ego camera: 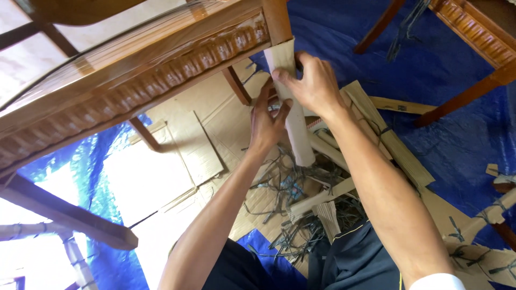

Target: Wrapping the legs of wooden chairs with cardboard strips and securing them with plastic ties for protection.

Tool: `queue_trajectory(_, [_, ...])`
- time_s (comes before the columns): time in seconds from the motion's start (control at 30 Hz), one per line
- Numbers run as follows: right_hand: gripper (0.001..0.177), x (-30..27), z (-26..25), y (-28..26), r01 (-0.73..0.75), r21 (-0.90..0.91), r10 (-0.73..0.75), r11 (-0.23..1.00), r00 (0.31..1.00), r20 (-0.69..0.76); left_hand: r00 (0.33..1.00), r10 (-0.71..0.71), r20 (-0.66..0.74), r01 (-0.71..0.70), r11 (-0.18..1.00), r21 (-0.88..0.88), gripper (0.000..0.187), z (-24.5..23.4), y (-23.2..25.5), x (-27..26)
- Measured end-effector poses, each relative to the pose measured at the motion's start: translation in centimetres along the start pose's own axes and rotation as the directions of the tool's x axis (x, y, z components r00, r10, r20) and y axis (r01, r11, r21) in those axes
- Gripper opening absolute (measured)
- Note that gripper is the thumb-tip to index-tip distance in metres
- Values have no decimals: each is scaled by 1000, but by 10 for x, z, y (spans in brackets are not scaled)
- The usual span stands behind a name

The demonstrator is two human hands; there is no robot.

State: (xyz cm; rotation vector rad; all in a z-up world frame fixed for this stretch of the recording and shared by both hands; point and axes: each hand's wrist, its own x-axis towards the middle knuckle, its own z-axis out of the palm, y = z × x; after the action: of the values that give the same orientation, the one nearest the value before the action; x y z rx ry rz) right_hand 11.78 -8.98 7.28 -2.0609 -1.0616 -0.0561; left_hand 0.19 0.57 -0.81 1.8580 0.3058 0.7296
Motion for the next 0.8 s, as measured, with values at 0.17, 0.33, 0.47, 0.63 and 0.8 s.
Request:
queue_trajectory(0.17, [43,1,4,-2,-91,29,90,995,996,19,986,-165,-36,169,961,221,62,-1,-50,-109])
queue_trajectory(0.33, [39,-3,8,-11,-152,34,153,988,988,-27,918,-216,332,-4,833,553,24,14,-230,-353])
queue_trajectory(0.47, [37,-12,2,-20,-76,-20,73,997,993,-94,902,-236,361,-13,822,570,22,27,-290,-493])
queue_trajectory(0.63, [40,-1,-1,-11,-23,-61,18,998,996,-84,871,-265,413,-38,803,595,21,26,-293,-552])
queue_trajectory(0.8, [40,2,-3,-10,-198,-42,201,979,978,62,771,-344,536,-51,806,590,19,18,-240,-557])
